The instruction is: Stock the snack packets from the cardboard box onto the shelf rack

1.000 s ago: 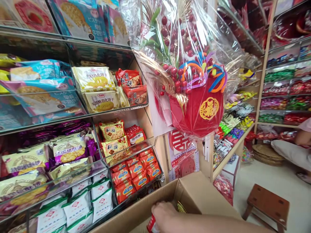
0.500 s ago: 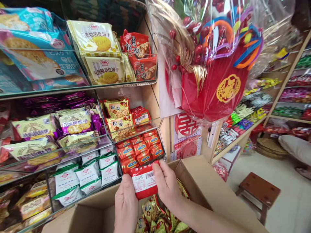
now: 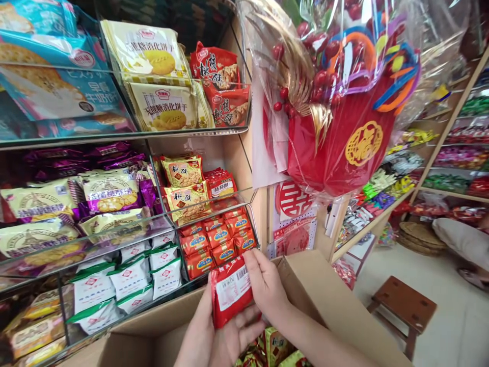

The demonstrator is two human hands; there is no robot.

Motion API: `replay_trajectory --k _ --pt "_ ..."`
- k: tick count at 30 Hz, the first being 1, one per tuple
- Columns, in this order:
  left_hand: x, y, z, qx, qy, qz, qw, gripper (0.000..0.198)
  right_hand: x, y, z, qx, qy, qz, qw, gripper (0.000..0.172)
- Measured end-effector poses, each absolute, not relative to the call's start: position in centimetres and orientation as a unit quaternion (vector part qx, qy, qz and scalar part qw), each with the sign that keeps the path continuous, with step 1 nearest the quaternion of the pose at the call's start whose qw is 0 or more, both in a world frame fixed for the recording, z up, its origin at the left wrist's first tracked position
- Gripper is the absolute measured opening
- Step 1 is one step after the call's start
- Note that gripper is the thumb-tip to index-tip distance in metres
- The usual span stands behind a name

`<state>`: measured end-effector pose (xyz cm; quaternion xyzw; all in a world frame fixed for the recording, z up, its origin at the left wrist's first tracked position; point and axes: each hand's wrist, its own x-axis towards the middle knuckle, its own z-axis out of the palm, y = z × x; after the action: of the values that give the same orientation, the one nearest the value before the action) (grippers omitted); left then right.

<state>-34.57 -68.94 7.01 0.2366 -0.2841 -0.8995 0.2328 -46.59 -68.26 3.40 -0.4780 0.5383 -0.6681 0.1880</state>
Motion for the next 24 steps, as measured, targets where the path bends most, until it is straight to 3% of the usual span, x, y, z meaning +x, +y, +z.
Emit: replay_trajectory --k 2,4,9,12,15,22,24 --pt "-34.7 -68.6 6.9 0.217 -0.262 -0.912 0.228 0.047 -46.6 -68.3 3.5 -0.488 0.567 -0.65 0.134 0.028" --pt "-35.1 -68.5 6.6 0.252 -0.275 -0.885 0.28 0.051 -46.6 -68.1 3.6 -0.473 0.562 -0.663 0.143 0.023" --pt "-35.8 -68.6 6.1 0.334 -0.363 -0.755 0.431 0.067 -46.8 -66.7 3.5 -0.299 0.433 -0.721 0.451 0.039" --pt "-35.8 -68.6 6.3 0.345 -0.397 -0.707 0.474 0.068 -47.4 -66.0 3.2 -0.259 0.362 -0.732 0.516 0.047" --pt "-35.6 -68.7 6.6 0.349 -0.409 -0.685 0.493 0.063 -48.0 -65.5 3.3 -0.329 0.348 -0.727 0.493 0.049" --pt "-34.2 -69.9 6.3 0.319 -0.416 -0.712 0.466 0.055 -48.2 -64.1 4.6 -0.498 0.452 -0.63 0.387 0.023" --pt "-33.7 -70.3 6.0 0.306 -0.463 -0.691 0.463 0.059 -48.4 -63.6 5.1 -0.539 0.485 -0.596 0.345 0.024"
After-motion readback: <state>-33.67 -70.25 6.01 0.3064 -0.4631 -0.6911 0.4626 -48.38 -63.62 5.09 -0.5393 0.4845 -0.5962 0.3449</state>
